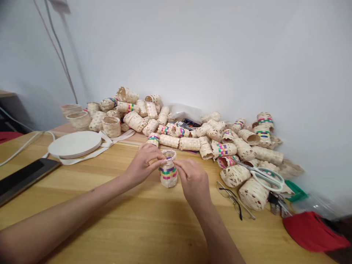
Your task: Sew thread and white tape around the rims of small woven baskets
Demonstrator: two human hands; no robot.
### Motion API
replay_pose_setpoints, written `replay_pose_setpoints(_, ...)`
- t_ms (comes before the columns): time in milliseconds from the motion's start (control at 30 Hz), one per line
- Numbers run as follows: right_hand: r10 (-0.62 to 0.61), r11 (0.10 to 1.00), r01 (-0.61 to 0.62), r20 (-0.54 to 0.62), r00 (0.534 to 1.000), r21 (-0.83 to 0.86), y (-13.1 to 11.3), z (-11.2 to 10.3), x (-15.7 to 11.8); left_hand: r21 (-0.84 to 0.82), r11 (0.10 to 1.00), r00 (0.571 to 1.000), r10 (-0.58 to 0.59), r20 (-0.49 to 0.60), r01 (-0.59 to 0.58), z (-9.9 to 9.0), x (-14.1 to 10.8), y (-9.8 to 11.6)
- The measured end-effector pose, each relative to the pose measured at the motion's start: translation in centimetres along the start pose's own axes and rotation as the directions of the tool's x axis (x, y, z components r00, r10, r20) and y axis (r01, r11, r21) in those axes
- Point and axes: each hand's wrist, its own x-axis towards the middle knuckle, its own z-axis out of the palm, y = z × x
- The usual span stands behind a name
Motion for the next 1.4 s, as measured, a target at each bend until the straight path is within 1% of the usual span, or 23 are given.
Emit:
replay_pose_setpoints(133, -0.076, 0.991, 0.077, 0.014, 0.997, -0.114, 0.14, -0.02, -0.21, -0.03, 0.999, 1.0, 0.01, -0.005, -0.01, 0.05, -0.03, -0.1)
replay_pose_setpoints(333, -0.073, 0.97, 0.084, 0.056, 0.996, -0.23, -0.29, -0.44, -0.23, -0.016, 1.0, 1.0, 0.017, 0.008, -0.017, 0.06, 0.02, -0.23)
replay_pose_setpoints(500, -0.065, 0.964, 0.075, 0.048, 0.997, -0.253, -0.61, -0.56, -0.22, 0.029, 0.997, 0.998, 0.066, 0.005, -0.066, -0.17, 0.16, -0.11)
replay_pose_setpoints(667, -0.12, 0.942, 0.135, 0.068, 0.99, -0.307, -0.25, -0.54, -0.13, 0.116, 0.982, 0.988, 0.153, -0.024, -0.15, -0.52, 0.25, 0.1)
replay_pose_setpoints(733, -0.129, 0.935, 0.146, 0.073, 0.989, -0.323, -0.13, -0.57, -0.1, 0.131, 0.978, 0.985, 0.17, -0.028, -0.165, -0.61, 0.27, 0.15)
replay_pose_setpoints(867, -0.143, 0.929, 0.161, 0.078, 0.987, -0.334, -0.07, -0.6, -0.11, 0.136, 0.977, 0.986, 0.167, -0.021, -0.163, -0.6, 0.28, 0.18)
replay_pose_setpoints(1067, -0.163, 0.926, 0.18, 0.08, 0.983, -0.331, 0.04, -0.48, -0.08, 0.138, 0.98, 0.99, 0.141, 0.02, -0.142, -0.61, 0.37, 0.06)
replay_pose_setpoints(1400, -0.169, 0.89, 0.188, 0.081, 0.982, -0.416, -0.64, -0.41, -0.02, 0.138, 0.977, 0.987, 0.163, 0.008, -0.162, -0.78, 0.51, 0.2)
